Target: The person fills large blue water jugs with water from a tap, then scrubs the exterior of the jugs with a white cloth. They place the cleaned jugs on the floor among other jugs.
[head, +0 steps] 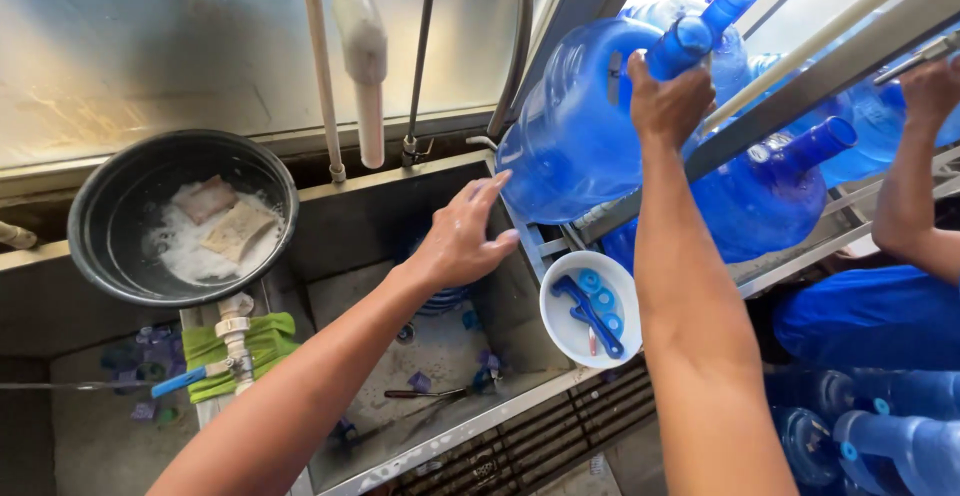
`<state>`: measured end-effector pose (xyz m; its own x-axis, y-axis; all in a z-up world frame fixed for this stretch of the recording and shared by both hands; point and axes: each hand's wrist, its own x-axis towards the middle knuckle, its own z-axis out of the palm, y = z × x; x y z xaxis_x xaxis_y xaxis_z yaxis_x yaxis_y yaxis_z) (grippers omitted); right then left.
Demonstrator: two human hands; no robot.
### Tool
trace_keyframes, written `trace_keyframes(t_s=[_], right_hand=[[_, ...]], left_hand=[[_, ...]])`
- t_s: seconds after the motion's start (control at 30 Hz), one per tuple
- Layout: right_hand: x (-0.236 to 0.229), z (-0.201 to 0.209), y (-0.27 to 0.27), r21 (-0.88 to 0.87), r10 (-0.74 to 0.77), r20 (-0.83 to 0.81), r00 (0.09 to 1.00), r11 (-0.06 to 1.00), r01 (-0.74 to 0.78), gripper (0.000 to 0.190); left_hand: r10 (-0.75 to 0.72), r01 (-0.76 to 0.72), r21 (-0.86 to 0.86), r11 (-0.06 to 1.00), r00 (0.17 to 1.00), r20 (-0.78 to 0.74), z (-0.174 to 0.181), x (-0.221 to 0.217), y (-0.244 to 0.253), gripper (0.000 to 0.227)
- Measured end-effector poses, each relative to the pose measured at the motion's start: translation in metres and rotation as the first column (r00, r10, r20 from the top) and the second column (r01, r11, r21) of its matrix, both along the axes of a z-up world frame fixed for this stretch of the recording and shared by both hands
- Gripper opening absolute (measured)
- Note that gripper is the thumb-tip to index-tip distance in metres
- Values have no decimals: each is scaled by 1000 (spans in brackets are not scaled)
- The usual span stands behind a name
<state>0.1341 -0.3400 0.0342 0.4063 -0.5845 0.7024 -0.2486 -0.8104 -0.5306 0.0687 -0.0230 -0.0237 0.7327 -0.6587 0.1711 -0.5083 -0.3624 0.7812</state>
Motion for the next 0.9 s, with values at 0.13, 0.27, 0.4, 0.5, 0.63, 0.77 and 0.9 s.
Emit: trace_keyframes(t_s=[0.13, 0.27, 0.4, 0.5, 0.63, 0.77, 0.9], right_hand=[[33, 0, -19, 80, 40, -43, 998, 996, -37, 44], [74, -20, -79, 123, -80, -90, 993, 988, 91, 42], [100, -29, -133, -8, -137, -151, 979, 990, 137, 74], [103, -6, -138, 60, -65, -74, 995, 996, 70, 70], [96, 3, -154, -1, -18, -96, 995, 1000, 18, 69], [95, 8, -178, -16, 50, -116, 992, 999, -52, 74], [94, 5, -188, -122, 68, -100, 993, 989, -80, 73]], left_hand=[[56, -52, 57, 997, 997, -61, -27, 10, 23, 78], [124, -124, 15, 992, 990, -70, -44, 25, 54, 74], [275, -259, 103, 960, 940, -203, -56, 31, 83, 72], [337, -325, 90, 941, 912, -235, -77, 31, 96, 70], [361, -346, 103, 932, 891, -276, -92, 28, 108, 67], [388, -358, 150, 922, 845, -369, -101, 29, 119, 65], [416, -374, 181, 909, 811, -411, -108, 26, 133, 62]])
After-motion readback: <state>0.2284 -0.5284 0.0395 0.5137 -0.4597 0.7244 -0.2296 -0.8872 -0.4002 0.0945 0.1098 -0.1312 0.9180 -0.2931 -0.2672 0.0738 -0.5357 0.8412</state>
